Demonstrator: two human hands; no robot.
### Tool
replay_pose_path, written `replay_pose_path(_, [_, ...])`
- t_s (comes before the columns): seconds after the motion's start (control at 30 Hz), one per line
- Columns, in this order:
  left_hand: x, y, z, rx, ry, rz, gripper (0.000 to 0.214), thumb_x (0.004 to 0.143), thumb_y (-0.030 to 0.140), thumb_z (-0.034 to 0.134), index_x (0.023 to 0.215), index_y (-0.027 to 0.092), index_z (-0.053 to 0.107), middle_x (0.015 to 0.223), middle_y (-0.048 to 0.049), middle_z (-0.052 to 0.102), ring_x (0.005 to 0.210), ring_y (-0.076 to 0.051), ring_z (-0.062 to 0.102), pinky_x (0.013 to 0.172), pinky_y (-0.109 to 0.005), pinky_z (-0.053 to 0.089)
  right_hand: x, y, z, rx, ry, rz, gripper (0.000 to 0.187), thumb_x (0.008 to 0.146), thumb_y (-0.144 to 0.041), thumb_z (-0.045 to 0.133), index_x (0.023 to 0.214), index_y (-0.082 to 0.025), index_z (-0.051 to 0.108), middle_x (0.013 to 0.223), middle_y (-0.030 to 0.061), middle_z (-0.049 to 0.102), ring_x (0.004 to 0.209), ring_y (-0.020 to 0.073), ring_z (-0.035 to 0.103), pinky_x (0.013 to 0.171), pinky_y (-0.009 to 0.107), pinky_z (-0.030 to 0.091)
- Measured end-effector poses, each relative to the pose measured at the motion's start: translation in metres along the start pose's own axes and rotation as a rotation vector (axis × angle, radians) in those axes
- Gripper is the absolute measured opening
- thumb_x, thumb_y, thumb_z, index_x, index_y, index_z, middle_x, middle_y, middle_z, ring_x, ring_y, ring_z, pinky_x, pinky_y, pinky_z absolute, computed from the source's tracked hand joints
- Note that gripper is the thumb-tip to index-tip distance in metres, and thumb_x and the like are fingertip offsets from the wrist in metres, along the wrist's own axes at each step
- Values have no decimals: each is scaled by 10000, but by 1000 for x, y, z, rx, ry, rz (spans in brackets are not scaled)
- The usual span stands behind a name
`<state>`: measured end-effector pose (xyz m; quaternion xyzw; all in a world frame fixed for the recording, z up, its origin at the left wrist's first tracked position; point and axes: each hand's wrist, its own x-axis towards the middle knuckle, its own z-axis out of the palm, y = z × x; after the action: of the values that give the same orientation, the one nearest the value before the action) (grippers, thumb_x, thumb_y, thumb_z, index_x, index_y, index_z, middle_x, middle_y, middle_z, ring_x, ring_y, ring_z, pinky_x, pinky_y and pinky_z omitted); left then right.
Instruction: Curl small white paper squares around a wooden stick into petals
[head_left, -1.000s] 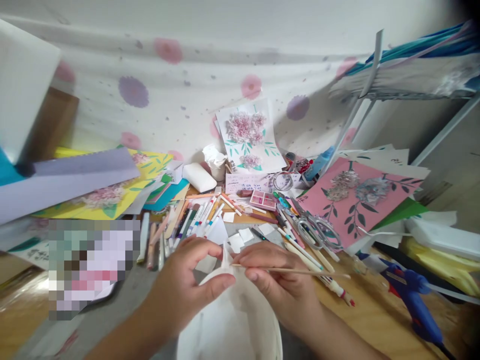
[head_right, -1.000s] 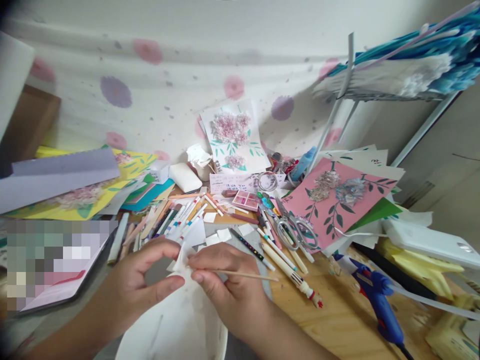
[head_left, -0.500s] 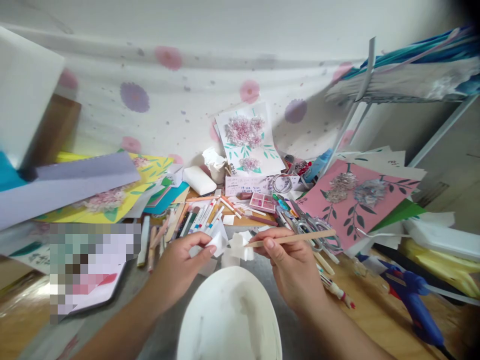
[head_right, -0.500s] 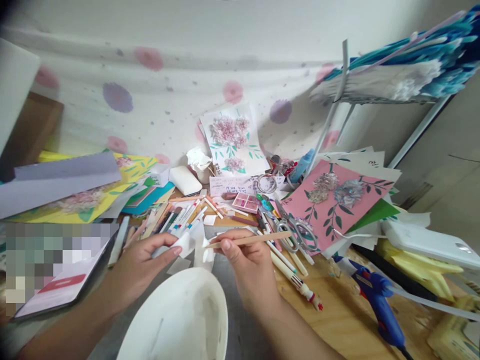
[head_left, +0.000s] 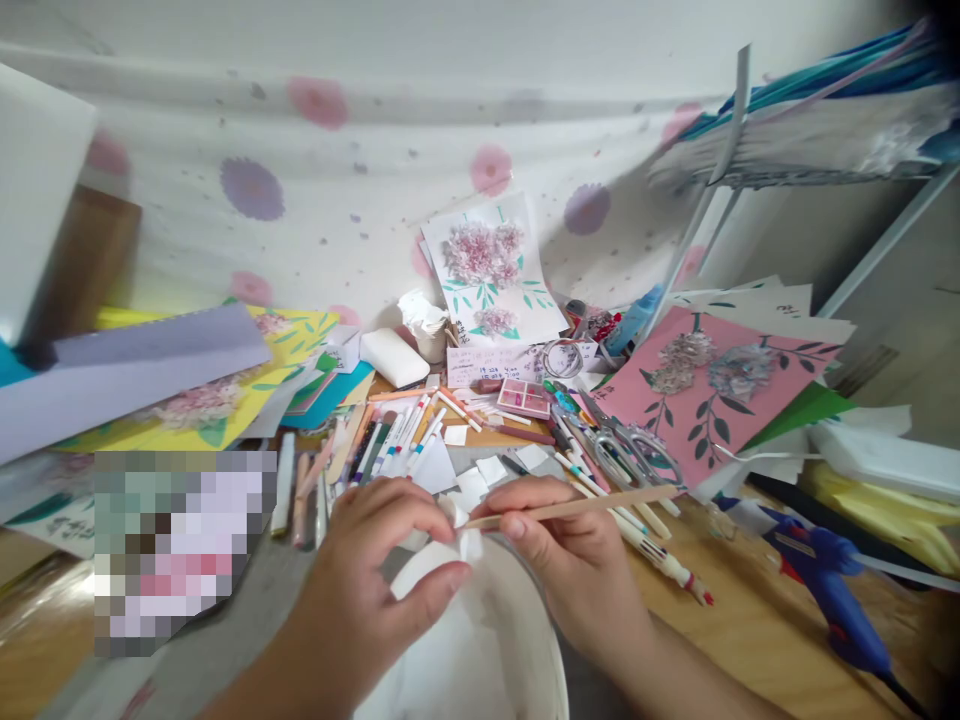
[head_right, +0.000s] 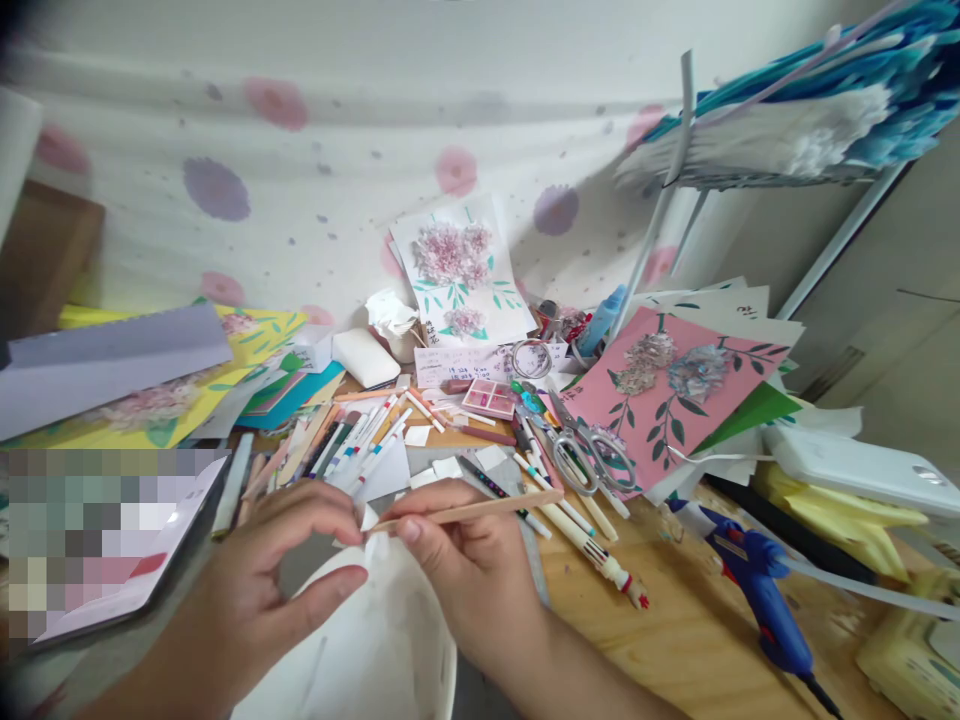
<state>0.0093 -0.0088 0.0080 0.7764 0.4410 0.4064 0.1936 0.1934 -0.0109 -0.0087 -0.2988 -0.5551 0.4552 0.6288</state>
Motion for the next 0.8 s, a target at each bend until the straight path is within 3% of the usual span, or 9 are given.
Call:
replay_pose_path(0.1, [1,-3,3,-13,-47,-46,66,766,203,652,760,228,592,830,5,627,836,-232,599,790,-361,403,-2,-3,1,-20,-34,-19,121,854,-236,706,931,-287,785,828,23,782,765,151,708,708,240,552])
replay_pose_path(0.3, [5,-7,3,-73,-85,-100,128,835,211,555,708,214,550,767,13,594,759,-200,596,738,-328,414,-3,-2,1,170,-76,128,90,861,-286,715,929,-292,772,818,6,797,744,129,717,694,215,545])
replay_pose_path(0.4, [7,-5,1,-159,-139,-171,135,847,249,557,718,213,545,767,14,584,751,-195,591,722,-312,415,-3,-3,1,210,-105,136,79,862,-291,717,921,-293,769,833,0,801,752,119,714,706,207,541])
replay_pose_path(0.6, [7,-3,-4,-342,-140,-295,157,823,288,591,685,218,564,777,15,587,779,-204,583,747,-307,408,3,2,-7,49,-27,39,71,870,-316,696,896,-281,752,809,-2,774,739,136,705,692,236,559])
replay_pose_path(0.7, [7,-3,-4,-392,-107,-347,150,811,282,597,677,219,577,864,3,620,849,-217,597,789,-317,405,13,14,-19,-210,8,7,156,894,-370,637,876,-238,716,830,29,764,785,179,716,738,304,575])
replay_pose_path(0.8, [6,-2,-3,-435,-45,-363,130,773,241,605,649,218,576,998,-11,642,1000,-245,582,885,-339,382,24,29,-33,-323,-9,45,162,879,-329,644,830,-190,710,765,50,749,714,198,706,671,315,568])
